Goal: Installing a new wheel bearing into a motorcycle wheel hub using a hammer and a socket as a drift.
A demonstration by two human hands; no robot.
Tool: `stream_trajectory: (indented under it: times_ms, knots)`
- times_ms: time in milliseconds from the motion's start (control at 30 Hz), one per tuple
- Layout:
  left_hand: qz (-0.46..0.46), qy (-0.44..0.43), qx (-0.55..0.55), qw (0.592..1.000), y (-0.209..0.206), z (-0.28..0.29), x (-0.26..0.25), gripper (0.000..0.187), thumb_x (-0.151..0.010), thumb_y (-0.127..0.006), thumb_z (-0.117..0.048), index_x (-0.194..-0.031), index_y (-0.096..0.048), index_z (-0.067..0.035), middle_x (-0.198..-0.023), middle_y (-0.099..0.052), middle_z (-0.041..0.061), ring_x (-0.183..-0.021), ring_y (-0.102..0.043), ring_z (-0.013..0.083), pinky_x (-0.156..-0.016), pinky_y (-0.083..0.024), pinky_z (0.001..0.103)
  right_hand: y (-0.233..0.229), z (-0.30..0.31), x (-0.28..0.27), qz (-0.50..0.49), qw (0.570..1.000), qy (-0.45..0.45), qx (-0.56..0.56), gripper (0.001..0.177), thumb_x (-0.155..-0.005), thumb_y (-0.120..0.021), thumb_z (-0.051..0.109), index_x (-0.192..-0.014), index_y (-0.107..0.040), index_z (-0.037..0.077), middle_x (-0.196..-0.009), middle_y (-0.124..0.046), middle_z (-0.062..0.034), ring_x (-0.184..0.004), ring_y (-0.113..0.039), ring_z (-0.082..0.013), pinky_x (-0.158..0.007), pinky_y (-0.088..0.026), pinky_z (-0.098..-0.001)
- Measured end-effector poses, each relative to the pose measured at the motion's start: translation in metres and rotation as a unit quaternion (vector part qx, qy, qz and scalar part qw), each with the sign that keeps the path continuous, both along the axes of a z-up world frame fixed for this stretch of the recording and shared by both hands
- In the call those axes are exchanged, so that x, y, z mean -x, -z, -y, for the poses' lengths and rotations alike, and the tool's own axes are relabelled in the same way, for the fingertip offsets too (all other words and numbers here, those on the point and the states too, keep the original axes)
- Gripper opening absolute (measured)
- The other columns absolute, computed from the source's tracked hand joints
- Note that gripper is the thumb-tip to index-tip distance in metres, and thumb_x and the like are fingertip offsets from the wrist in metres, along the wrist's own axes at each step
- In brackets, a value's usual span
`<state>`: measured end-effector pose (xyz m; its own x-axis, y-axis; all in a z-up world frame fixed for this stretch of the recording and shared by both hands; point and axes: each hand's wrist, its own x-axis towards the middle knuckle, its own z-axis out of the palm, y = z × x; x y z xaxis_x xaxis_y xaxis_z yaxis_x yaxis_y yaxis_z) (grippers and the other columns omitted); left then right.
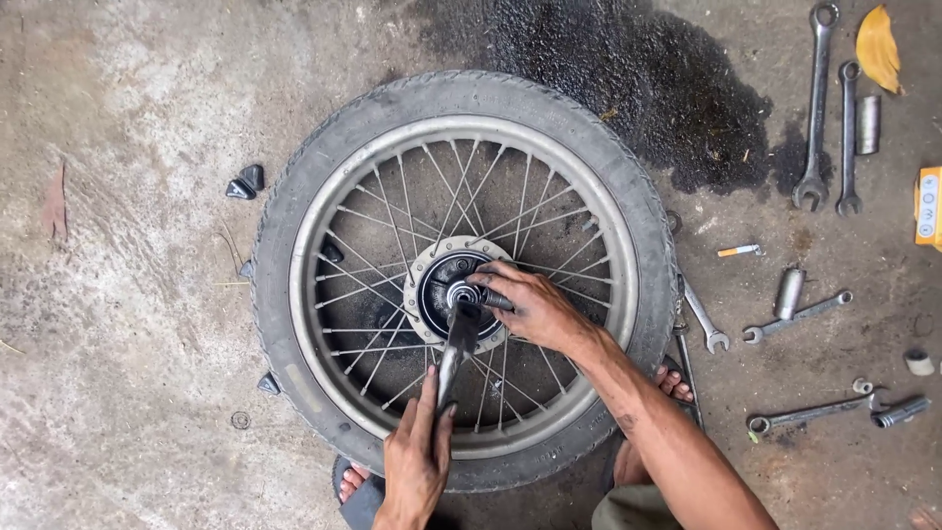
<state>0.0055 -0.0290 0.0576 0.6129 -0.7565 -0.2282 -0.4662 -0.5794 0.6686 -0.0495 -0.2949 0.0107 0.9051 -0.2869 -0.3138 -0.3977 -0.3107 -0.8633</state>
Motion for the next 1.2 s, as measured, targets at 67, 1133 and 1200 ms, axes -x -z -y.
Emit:
stream_trajectory:
  times_ms: [67, 1133, 1200]
  knots:
    - [0.052, 0.011, 0.098, 0.994, 0.008, -0.012, 0.003, 0.059, -0.084, -0.068, -0.006, -0.139, -0.049, 0.000, -0.081, -0.065, 0.011, -0.050, -0.057, 0.0174, -0.041, -0.047, 0.032, 0.001, 0.002, -0.003, 0.009, 1.000, -0.001, 0.002, 0.058, -0.079, -0.068, -0.004, -0.133, -0.060, 0.016, -0.133, -0.058, -0.0053, -0.078, -0.065, -0.0136, -0.064, -0.059, -0.0234]
    - [-0.336, -0.440, 0.360, 0.751, 0.053, -0.165, 0.006, 0.056, -0.099, -0.056, -0.008, -0.148, -0.040, 0.013, -0.092, -0.068, 0.028, -0.085, -0.070, 0.0222, -0.078, -0.057, 0.026, 0.006, -0.043, -0.012, -0.174, 0.975, -0.025, 0.136, 0.040, -0.090, -0.070, 0.015, -0.129, -0.066, 0.006, -0.041, -0.057, -0.0028, -0.024, -0.035, -0.0067, -0.018, -0.028, -0.0195]
    - [-0.321, -0.433, 0.438, 0.720, 0.061, -0.167, 0.012, 0.046, -0.100, -0.055, -0.003, -0.139, -0.045, 0.018, -0.096, -0.068, 0.028, -0.094, -0.071, 0.0250, -0.093, -0.057, 0.032, 0.007, -0.051, -0.009, -0.126, 0.964, -0.012, 0.232, 0.030, -0.088, -0.070, 0.011, -0.117, -0.071, 0.003, -0.049, -0.066, -0.0067, -0.025, -0.040, -0.0075, -0.020, -0.033, -0.0206]
